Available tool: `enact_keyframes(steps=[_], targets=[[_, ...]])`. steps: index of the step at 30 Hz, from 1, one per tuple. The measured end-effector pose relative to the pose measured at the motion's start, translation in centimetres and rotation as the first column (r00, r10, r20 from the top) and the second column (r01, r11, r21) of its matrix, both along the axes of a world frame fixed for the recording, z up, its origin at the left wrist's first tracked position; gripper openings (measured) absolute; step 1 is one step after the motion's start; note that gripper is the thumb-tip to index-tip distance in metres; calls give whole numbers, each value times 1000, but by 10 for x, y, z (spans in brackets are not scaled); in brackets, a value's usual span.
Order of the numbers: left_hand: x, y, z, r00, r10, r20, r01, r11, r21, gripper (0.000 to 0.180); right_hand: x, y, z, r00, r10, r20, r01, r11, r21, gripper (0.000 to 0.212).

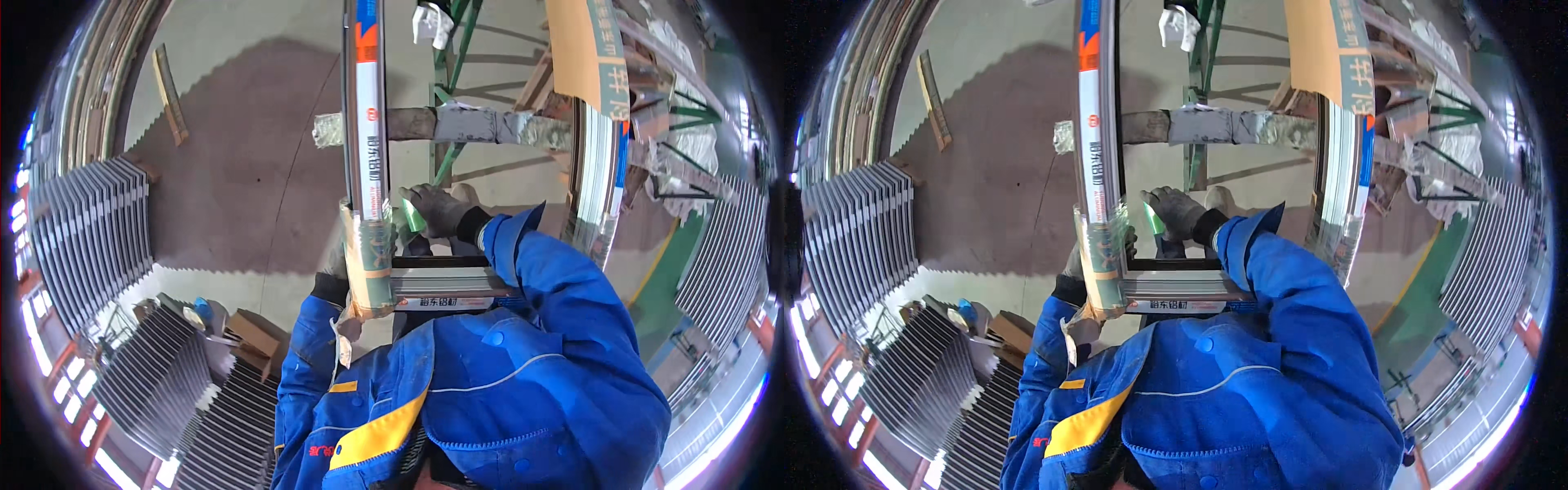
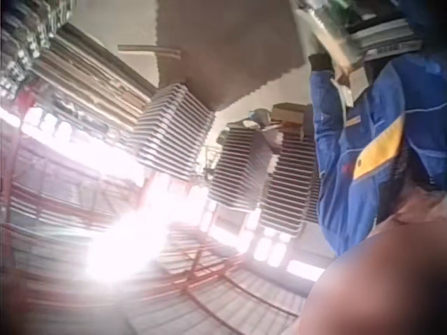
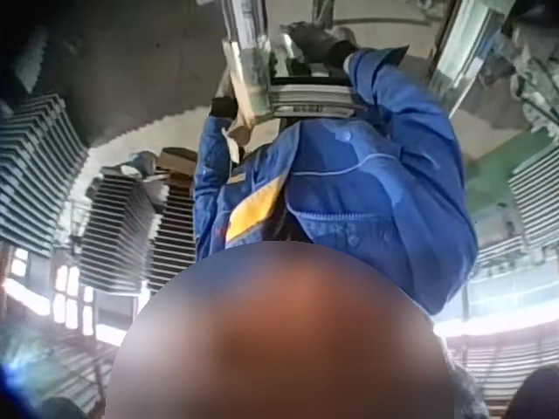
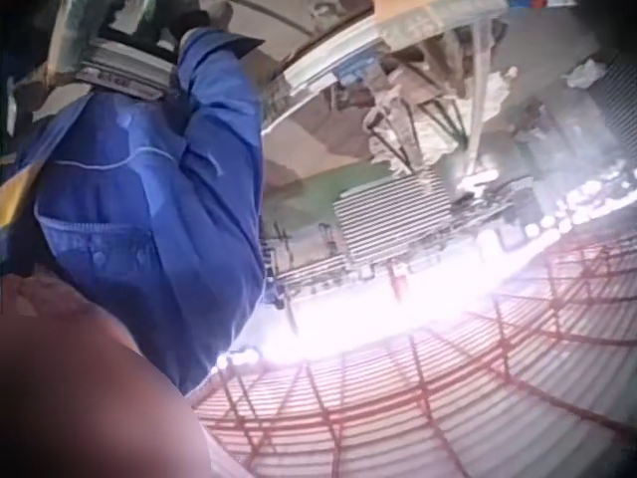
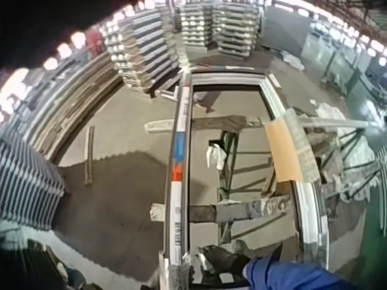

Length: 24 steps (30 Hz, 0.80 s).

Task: Applying protective padding and adhesive tape to the edges and corners of a large metal window frame for transport.

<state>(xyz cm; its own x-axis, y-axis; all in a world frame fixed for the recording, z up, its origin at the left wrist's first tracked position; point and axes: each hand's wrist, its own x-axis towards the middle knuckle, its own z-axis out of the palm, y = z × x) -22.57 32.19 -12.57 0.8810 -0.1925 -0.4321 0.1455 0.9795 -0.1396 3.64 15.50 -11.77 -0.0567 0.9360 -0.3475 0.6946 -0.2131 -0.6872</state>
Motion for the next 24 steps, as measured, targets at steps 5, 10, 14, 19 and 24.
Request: enact_keyframes(steps=[5, 10, 14, 19, 24], targets=[[30, -9, 50, 936, -68, -346, 187, 927, 324, 69, -5, -16, -15, 1000, 13, 4, -13, 998, 54, 99], [30, -8, 56, 979, 81, 187, -79, 997, -18, 48, -44, -3, -38, 996, 74, -40, -71, 995, 64, 100], [9, -5, 34, 998, 18, 59, -28, 984, 178, 46, -76, 22, -63, 962, 17, -273, -12, 1000, 21, 83], [-9, -12, 2, 986, -10, -166, 84, 892, 444, 44, -105, 38, -72, 87, -503, -860, 151, 860, -487, 28], [-54, -23, -24, 910, 129, -394, 175, 743, 646, 45, -84, 43, 22, -315, -715, -624, -59, 671, -739, 25]])
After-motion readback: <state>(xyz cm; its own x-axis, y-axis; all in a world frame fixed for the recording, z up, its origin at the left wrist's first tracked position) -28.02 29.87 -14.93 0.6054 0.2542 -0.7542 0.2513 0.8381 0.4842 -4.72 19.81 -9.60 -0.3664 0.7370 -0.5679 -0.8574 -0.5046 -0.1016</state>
